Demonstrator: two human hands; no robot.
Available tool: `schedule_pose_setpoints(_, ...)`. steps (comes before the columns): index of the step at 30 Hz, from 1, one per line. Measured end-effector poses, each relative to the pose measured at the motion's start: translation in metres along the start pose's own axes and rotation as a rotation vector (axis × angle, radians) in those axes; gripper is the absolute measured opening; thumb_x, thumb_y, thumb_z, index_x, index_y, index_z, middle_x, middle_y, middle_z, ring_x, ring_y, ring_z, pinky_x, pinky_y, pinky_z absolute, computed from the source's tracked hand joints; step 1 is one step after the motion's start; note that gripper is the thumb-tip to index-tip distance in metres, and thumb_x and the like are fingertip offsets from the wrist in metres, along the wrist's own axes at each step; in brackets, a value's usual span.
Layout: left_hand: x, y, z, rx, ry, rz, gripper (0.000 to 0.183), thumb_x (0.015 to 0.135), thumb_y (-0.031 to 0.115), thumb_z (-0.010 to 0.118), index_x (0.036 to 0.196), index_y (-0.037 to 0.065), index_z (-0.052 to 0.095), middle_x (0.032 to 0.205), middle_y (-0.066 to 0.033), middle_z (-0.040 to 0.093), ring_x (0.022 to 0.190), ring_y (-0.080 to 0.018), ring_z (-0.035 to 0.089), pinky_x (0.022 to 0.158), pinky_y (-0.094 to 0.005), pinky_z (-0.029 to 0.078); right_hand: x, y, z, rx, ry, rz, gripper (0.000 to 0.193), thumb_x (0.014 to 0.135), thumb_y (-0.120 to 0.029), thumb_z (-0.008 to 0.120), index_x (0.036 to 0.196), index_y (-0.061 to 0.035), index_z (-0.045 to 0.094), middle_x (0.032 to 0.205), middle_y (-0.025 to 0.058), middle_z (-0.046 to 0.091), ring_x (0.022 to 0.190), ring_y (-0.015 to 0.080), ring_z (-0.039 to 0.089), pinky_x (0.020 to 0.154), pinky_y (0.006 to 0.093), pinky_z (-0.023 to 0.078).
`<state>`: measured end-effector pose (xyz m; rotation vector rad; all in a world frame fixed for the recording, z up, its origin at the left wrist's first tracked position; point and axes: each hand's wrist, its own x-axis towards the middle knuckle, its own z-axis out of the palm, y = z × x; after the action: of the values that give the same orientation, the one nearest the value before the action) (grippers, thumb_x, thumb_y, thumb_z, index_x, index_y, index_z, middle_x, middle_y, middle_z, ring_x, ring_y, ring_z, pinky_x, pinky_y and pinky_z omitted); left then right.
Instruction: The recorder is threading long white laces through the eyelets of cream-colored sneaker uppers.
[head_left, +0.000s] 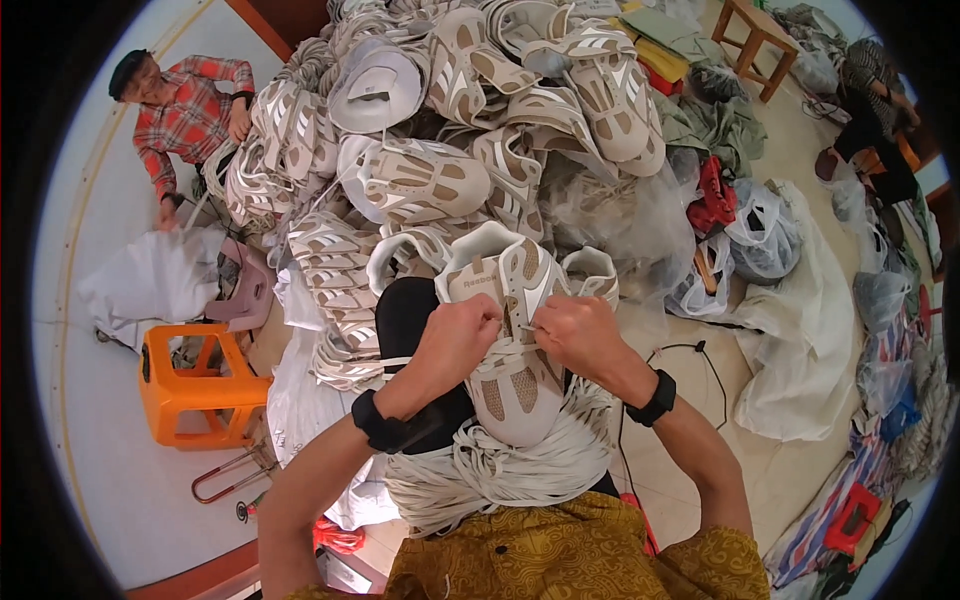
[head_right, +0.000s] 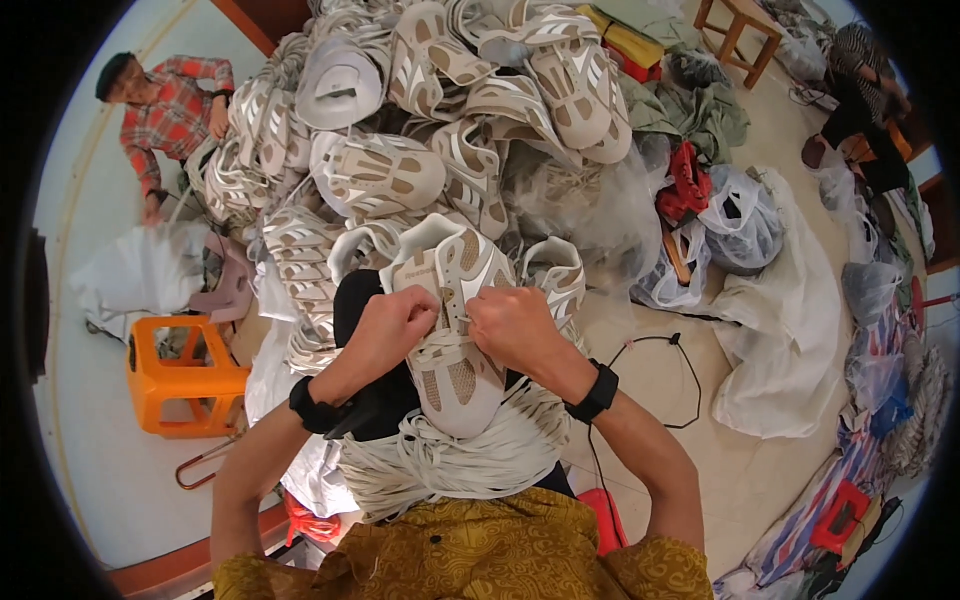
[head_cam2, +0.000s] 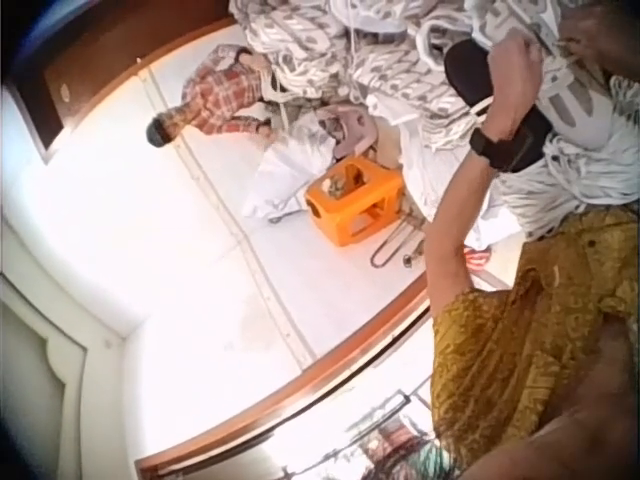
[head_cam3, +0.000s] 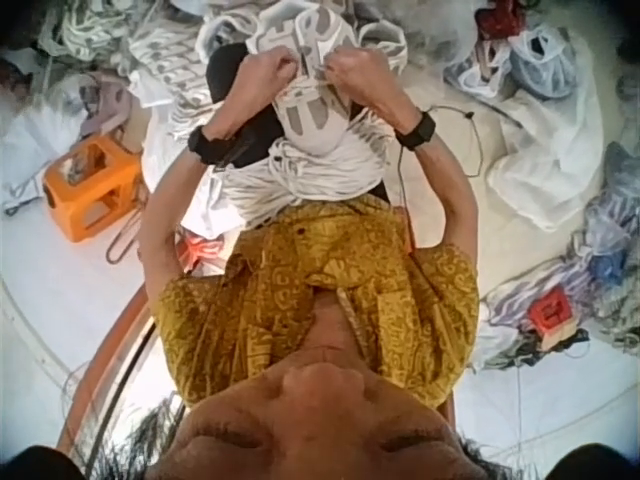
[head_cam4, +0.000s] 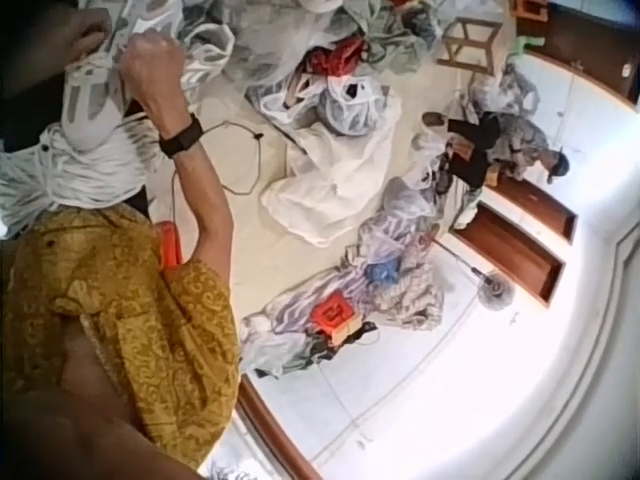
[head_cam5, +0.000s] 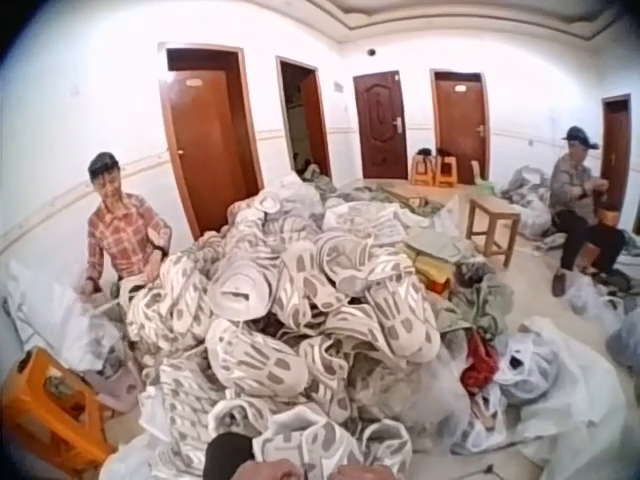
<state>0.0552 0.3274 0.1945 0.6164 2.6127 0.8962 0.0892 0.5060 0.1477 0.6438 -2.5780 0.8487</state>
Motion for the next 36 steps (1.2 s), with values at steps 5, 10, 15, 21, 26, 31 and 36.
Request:
schedule_pose_setpoints(5,0.01,0.0,0.009,-0.032,-0.033,0.012,0.016,0.075,0.009,0.052,0.086,0.0,0.06,0.07,-0.0164,0.06,0.062,-0.0262,0.06,0.058,-0.0318,0.046,0.011,-0.011,0.0,-0.162,-0.113,-0.104,0.009,0.06,-0.014,0.056,0.056,-0.0061,0.055,0.056,0.0066,0.053,0.052,0.0234,0.057,0.045,0.0345,0.046)
schedule_pose_setpoints(10,0.011,-0.005,0.01,-0.146,-0.033,-0.051,0.017,0.073,0.01,0.051,0.083,0.0,0.061,0.07,-0.017,0.06,0.064,-0.029,0.06,0.06,-0.0335,0.046,0.013,-0.01,0.002,-0.22,-0.131,-0.194,0.01,0.062,-0.014,0.055,0.056,-0.0052,0.056,0.056,0.008,0.054,0.052,0.0247,0.058,0.045,0.0349,0.046)
schedule_pose_setpoints(15,0.014,0.004,0.018,-0.004,-0.016,0.104,0.016,0.072,0.011,0.049,0.079,0.002,0.062,0.07,-0.0192,0.059,0.069,-0.036,0.058,0.065,-0.0436,0.046,0.009,-0.003,-0.004,-0.162,-0.217,-0.067,0.012,0.063,-0.014,0.055,0.057,-0.0042,0.057,0.06,0.0113,0.058,0.053,0.0261,0.059,0.046,0.0368,0.047)
schedule_pose_setpoints(21,0.011,0.007,0.017,0.024,-0.014,0.037,0.015,0.074,0.01,0.049,0.08,0.002,0.06,0.07,-0.0195,0.058,0.066,-0.0361,0.057,0.06,-0.0401,0.046,0.013,0.007,-0.006,0.037,-0.209,0.046,0.009,0.062,-0.011,0.057,0.056,-0.005,0.054,0.055,0.0093,0.052,0.05,0.0275,0.055,0.047,0.0372,0.044)
schedule_pose_setpoints(26,0.017,0.002,0.016,-0.021,-0.064,0.015,0.014,0.074,0.01,0.05,0.081,0.002,0.06,0.07,-0.0184,0.058,0.066,-0.0338,0.058,0.059,-0.0381,0.046,0.008,0.001,0.004,0.018,-0.179,0.058,0.011,0.065,-0.014,0.057,0.061,-0.0045,0.056,0.061,0.0128,0.056,0.054,0.0304,0.058,0.05,0.0406,0.047)
schedule_pose_setpoints(31,0.028,-0.009,0.012,-0.007,-0.2,0.249,0.015,0.072,0.01,0.051,0.08,0.002,0.061,0.07,-0.0182,0.058,0.067,-0.0335,0.058,0.061,-0.0386,0.046,-0.006,0.002,0.007,0.072,-0.104,0.026,0.009,0.065,-0.011,0.061,0.065,-0.0055,0.054,0.062,0.009,0.053,0.06,0.0272,0.057,0.054,0.039,0.046)
schedule_pose_setpoints(36,0.034,-0.008,0.01,0.169,-0.346,0.235,0.015,0.07,0.011,0.052,0.078,0.001,0.06,0.07,-0.0182,0.058,0.068,-0.0346,0.057,0.062,-0.0397,0.046,0.009,0.0,-0.005,0.146,-0.003,0.028,0.022,0.061,-0.01,0.067,0.08,-0.0056,0.058,0.069,0.0081,0.054,0.065,0.0266,0.055,0.059,0.0356,0.045)
